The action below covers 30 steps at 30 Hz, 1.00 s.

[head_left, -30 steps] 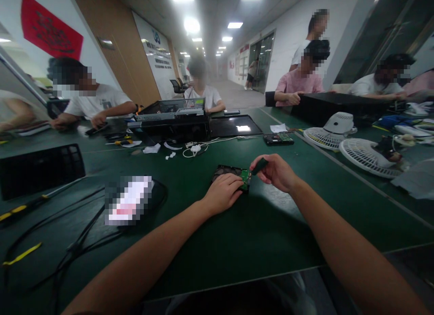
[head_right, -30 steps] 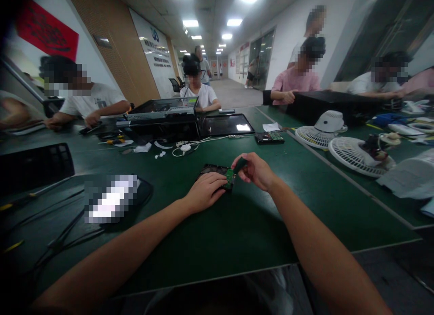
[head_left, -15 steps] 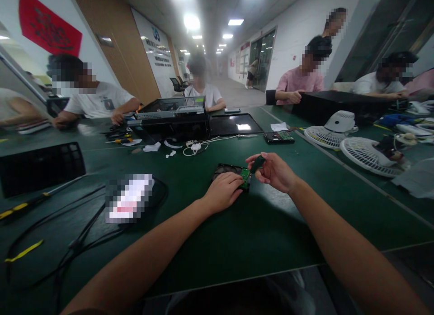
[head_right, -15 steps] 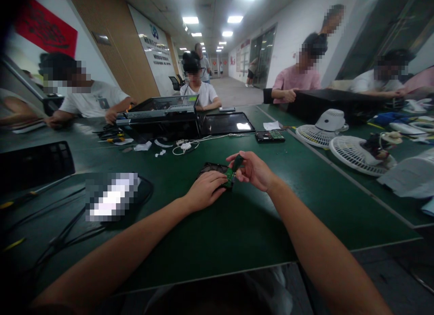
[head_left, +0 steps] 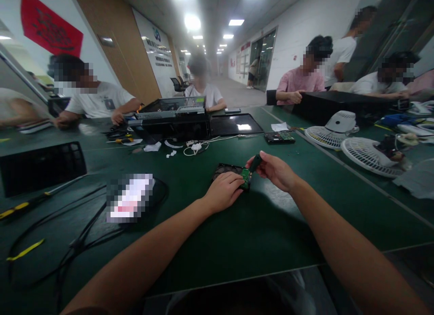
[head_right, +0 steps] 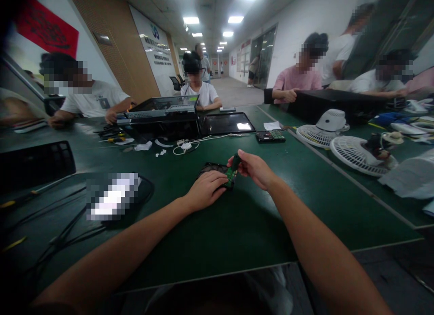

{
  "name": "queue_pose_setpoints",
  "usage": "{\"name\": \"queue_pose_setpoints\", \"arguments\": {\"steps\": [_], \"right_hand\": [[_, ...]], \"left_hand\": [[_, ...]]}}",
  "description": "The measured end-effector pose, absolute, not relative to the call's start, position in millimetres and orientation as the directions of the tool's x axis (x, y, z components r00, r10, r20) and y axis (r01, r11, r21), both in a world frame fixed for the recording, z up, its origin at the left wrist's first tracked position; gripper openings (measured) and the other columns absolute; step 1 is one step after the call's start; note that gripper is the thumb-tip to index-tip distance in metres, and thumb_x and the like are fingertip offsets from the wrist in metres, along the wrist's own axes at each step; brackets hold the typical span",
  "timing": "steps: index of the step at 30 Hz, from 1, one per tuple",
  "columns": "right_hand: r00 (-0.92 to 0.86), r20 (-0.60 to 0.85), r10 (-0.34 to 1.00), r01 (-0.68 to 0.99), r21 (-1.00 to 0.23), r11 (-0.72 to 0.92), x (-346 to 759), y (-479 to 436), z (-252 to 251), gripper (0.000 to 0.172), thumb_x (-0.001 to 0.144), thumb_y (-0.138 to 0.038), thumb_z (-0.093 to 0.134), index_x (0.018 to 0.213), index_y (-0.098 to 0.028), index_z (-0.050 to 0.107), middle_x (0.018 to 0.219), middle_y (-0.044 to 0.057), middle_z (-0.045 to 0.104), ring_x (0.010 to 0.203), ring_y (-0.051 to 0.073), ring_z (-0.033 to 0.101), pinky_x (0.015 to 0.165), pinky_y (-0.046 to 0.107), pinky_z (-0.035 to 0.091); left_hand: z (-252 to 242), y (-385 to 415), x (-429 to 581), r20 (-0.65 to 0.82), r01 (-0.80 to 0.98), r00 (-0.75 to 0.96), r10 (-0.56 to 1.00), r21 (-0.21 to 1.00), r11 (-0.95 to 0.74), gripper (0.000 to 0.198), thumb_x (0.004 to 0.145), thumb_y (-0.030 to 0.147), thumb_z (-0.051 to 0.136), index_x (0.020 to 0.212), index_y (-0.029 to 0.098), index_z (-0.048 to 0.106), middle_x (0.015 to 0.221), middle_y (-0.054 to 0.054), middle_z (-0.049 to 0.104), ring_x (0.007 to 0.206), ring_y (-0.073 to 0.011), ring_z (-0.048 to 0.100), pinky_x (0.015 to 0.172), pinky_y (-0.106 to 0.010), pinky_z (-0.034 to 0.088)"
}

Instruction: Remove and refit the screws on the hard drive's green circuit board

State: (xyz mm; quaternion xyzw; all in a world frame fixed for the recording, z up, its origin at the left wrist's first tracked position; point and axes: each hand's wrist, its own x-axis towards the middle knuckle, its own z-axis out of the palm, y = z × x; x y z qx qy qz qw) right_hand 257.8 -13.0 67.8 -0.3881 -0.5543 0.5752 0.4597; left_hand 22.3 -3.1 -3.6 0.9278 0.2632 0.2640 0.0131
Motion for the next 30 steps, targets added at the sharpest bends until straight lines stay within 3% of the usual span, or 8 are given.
{"name": "queue_pose_setpoints", "arguments": {"steps": [8, 13, 16, 21, 25, 30], "right_hand": [[-0.264, 0.109, 0.958, -0.155, -0.986, 0.069, 255.1, -13.2, 63.3, 0.039, 0.096, -0.057, 0.06, 0.096, -0.019, 0.067, 0.096, 0.009, 0.072, 0.063, 0.014, 0.052, 0.055, 0.03, 0.033], [-0.284, 0.08, 0.956, -0.181, -0.983, 0.029, 257.3, -13.8, 62.8, 0.04, 0.098, -0.056, 0.054, 0.113, -0.023, 0.07, 0.1, 0.006, 0.067, 0.059, 0.013, 0.049, 0.051, 0.029, 0.027], [-0.291, 0.058, 0.955, -0.144, -0.989, 0.017, 258.7, -13.7, 63.8, 0.041, 0.097, -0.056, 0.053, 0.105, -0.02, 0.073, 0.101, 0.008, 0.068, 0.06, 0.013, 0.045, 0.051, 0.03, 0.023], [-0.239, 0.163, 0.957, -0.02, -0.986, 0.163, 259.4, -12.2, 65.5, 0.039, 0.094, -0.049, 0.054, 0.098, -0.017, 0.077, 0.099, 0.011, 0.073, 0.062, 0.015, 0.041, 0.054, 0.031, 0.025], [-0.249, 0.161, 0.955, -0.063, -0.987, 0.15, 261.3, -12.9, 67.9, 0.039, 0.094, -0.045, 0.049, 0.106, -0.019, 0.076, 0.098, 0.01, 0.074, 0.063, 0.016, 0.043, 0.054, 0.032, 0.025], [-0.282, 0.105, 0.954, -0.101, -0.992, 0.079, 261.7, -15.3, 68.9, 0.037, 0.092, -0.045, 0.052, 0.101, -0.019, 0.076, 0.089, 0.008, 0.068, 0.06, 0.015, 0.041, 0.052, 0.031, 0.025]], "left_hand": [[-4.2, -2.0, 21.5, 0.473, 0.478, 0.739, 0.481, 0.136, -0.868, 0.031, 0.103, 0.026, 0.06, 0.133, 0.021, 0.064, 0.136, -0.01, 0.065, 0.128, -0.0293, 0.059, 0.108, -0.05, 0.05], [-4.1, -2.0, 21.6, 0.469, 0.478, 0.744, 0.476, 0.124, -0.869, 0.033, 0.103, 0.026, 0.06, 0.135, 0.022, 0.063, 0.137, -0.011, 0.064, 0.128, -0.0298, 0.058, 0.108, -0.051, 0.05], [-3.9, -2.3, 22.0, 0.47, 0.477, 0.741, 0.48, 0.134, -0.868, 0.032, 0.103, 0.025, 0.06, 0.135, 0.022, 0.063, 0.136, -0.011, 0.065, 0.129, -0.03, 0.058, 0.108, -0.051, 0.05], [-3.8, -2.6, 22.3, 0.475, 0.48, 0.73, 0.491, 0.156, -0.863, 0.027, 0.102, 0.027, 0.061, 0.128, 0.021, 0.064, 0.133, -0.011, 0.067, 0.126, -0.0293, 0.06, 0.108, -0.05, 0.05], [-3.5, -3.0, 22.3, 0.471, 0.481, 0.731, 0.493, 0.158, -0.863, 0.025, 0.101, 0.026, 0.062, 0.125, 0.021, 0.065, 0.132, -0.01, 0.067, 0.126, -0.0289, 0.06, 0.108, -0.049, 0.05], [-1.7, -4.1, 22.5, 0.474, 0.474, 0.731, 0.492, 0.167, -0.865, 0.026, 0.101, 0.025, 0.062, 0.126, 0.022, 0.065, 0.131, -0.01, 0.068, 0.126, -0.0288, 0.061, 0.107, -0.05, 0.05]]}}
